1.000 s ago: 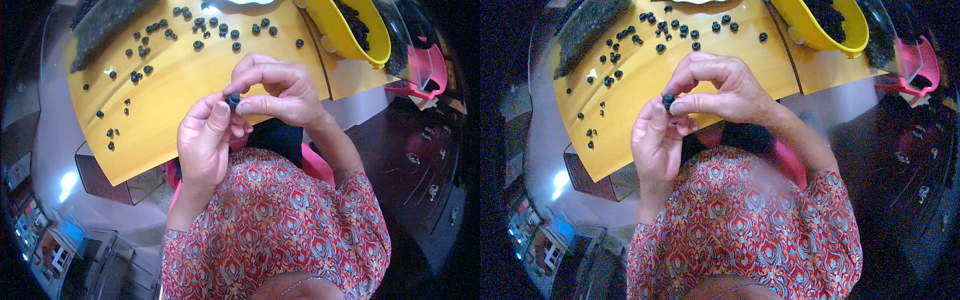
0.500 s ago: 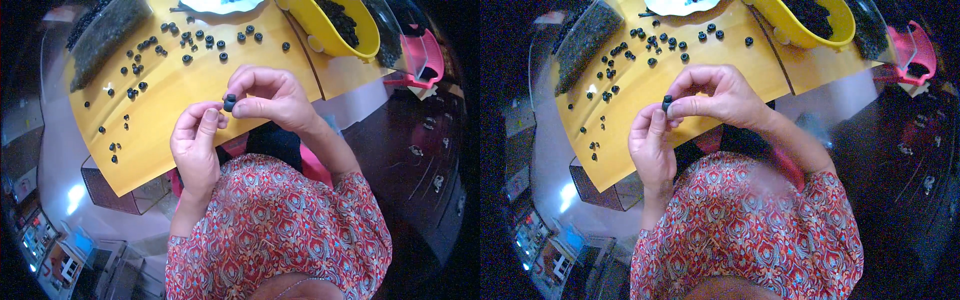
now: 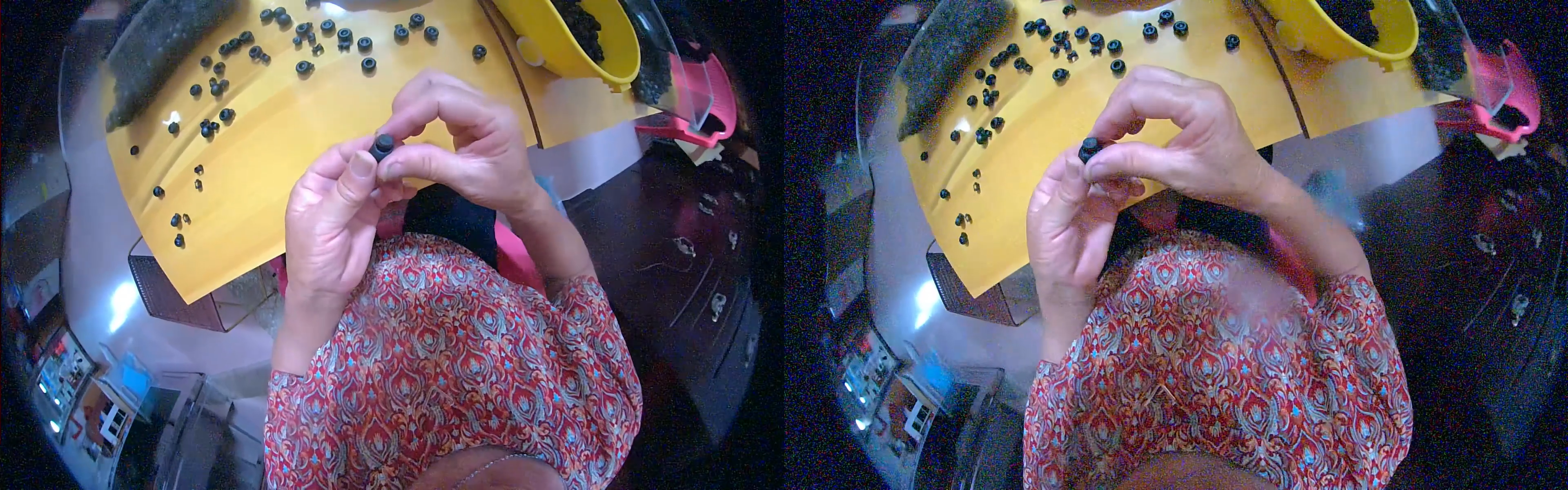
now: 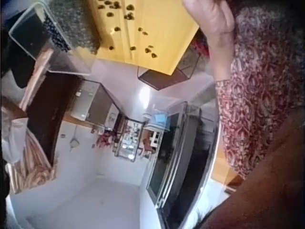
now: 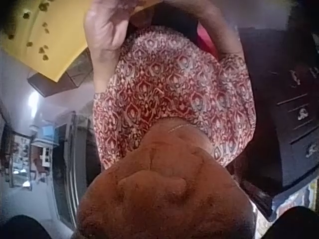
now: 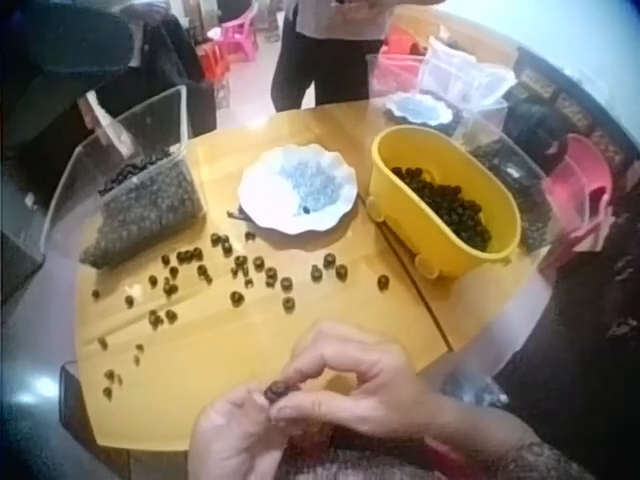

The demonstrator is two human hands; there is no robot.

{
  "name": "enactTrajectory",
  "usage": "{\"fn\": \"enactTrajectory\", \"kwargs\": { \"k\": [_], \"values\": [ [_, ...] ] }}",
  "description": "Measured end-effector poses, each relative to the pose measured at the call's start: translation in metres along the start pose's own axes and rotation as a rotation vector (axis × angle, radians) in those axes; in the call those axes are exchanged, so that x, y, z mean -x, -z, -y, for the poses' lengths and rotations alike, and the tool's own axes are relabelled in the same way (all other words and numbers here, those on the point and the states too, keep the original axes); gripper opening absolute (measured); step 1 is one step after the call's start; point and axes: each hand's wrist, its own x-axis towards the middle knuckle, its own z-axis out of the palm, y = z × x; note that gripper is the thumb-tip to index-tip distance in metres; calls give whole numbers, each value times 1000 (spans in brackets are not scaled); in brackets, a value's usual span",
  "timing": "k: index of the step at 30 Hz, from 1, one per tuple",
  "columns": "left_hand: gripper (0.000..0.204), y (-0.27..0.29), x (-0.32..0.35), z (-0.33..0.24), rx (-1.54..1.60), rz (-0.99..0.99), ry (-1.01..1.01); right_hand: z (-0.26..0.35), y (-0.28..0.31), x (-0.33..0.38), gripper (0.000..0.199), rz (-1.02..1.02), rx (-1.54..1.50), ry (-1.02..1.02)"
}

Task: Assembling small black plastic grommets or fasteners by hand at a table.

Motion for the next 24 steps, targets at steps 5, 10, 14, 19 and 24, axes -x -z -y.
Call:
{"fn": "enactTrajectory", "kwargs": {
  "k": [5,10,14,19,24],
  "values": [
    [25,-5,6,-4,11,-54,-2,5,6,2,26,32,91,85],
    [28,-1,8,-4,-36,-31,-39,14,5,1,27,34,129,135],
    [27,-5,9,-6,-22,-30,-47,18,3,1,26,56,216,208],
    [25,-6,11,-7,-117,-35,-143,19,-1,4,25,17,174,144],
    [23,-6,17,-5,-381,-78,-320,24,1,1,26,51,236,214]
  ]
}}
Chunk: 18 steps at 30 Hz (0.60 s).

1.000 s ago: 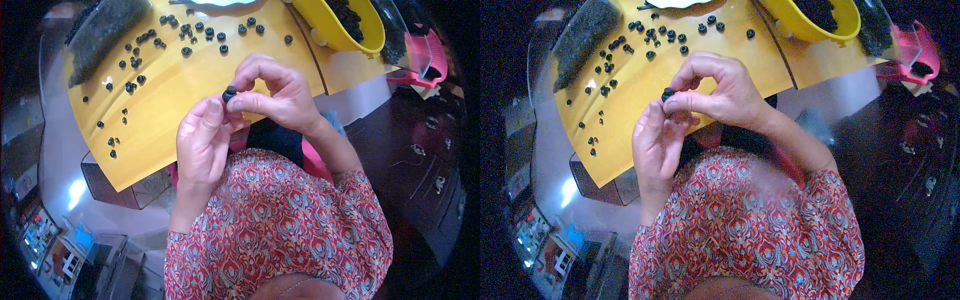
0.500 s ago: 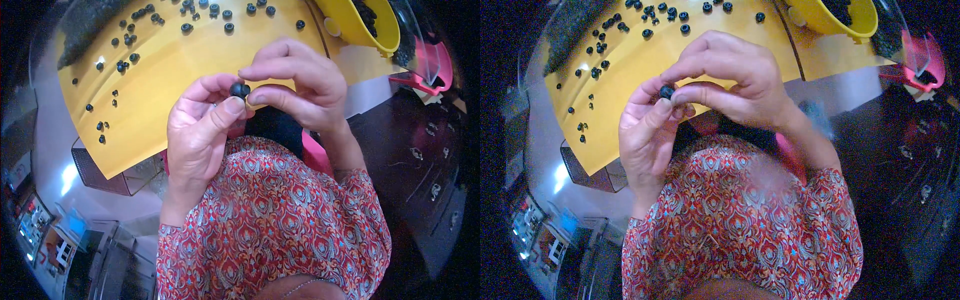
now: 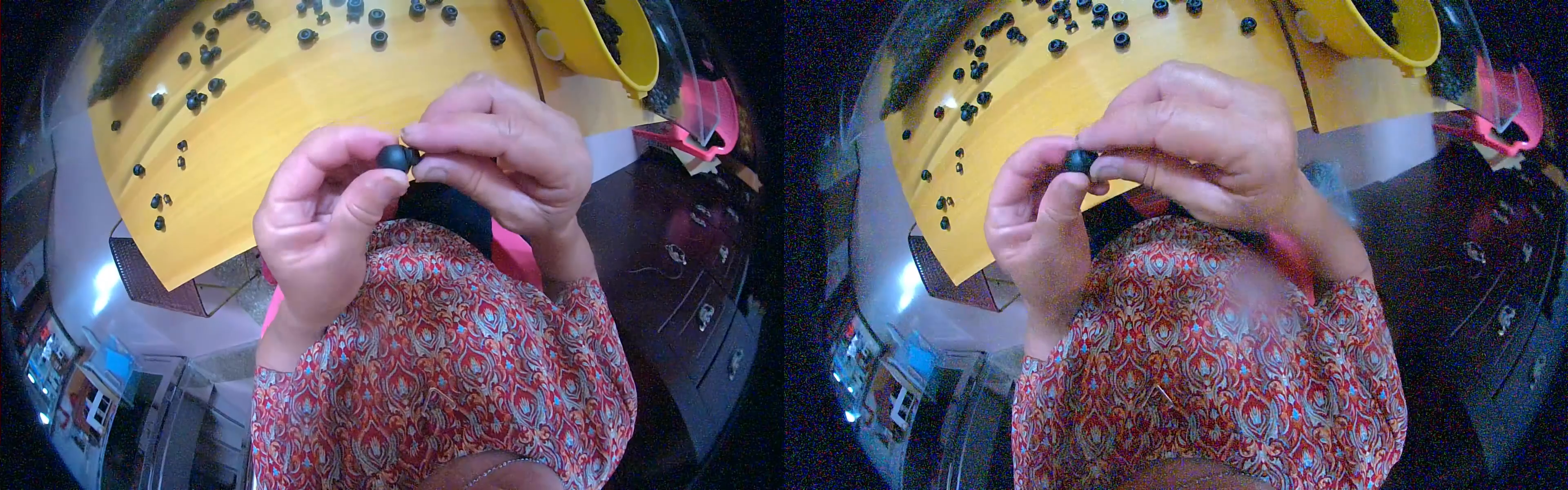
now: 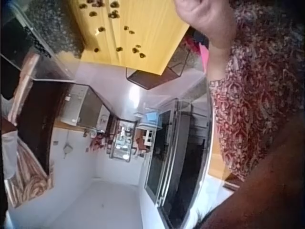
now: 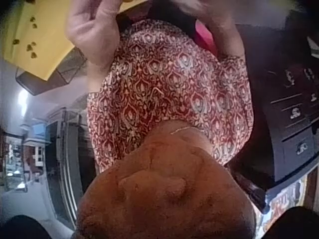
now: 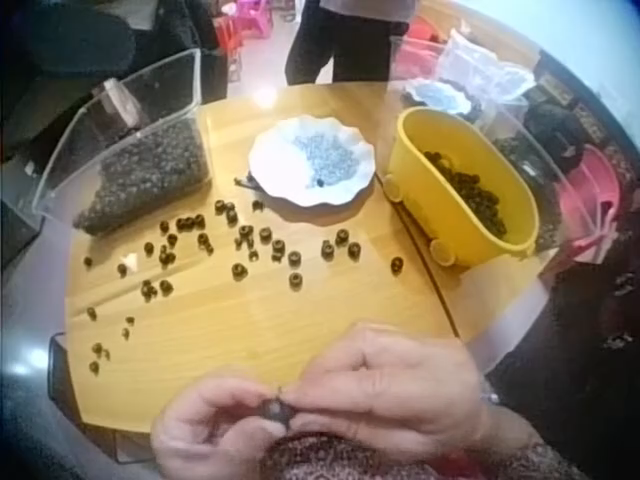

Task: Assembling small black plastic grommets or fasteners by hand at a table.

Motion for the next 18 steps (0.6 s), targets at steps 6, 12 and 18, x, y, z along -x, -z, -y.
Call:
{"fn": "enactTrajectory", "kwargs": {
  "k": [6,12,18],
  "values": [
    [19,3,-2,5,-260,37,-269,6,2,0,26,17,166,63],
    [18,5,-3,4,-429,66,-389,8,4,-4,23,83,277,125],
    [20,10,-8,8,-589,68,-569,11,1,-3,16,141,179,75]
  ]
}}
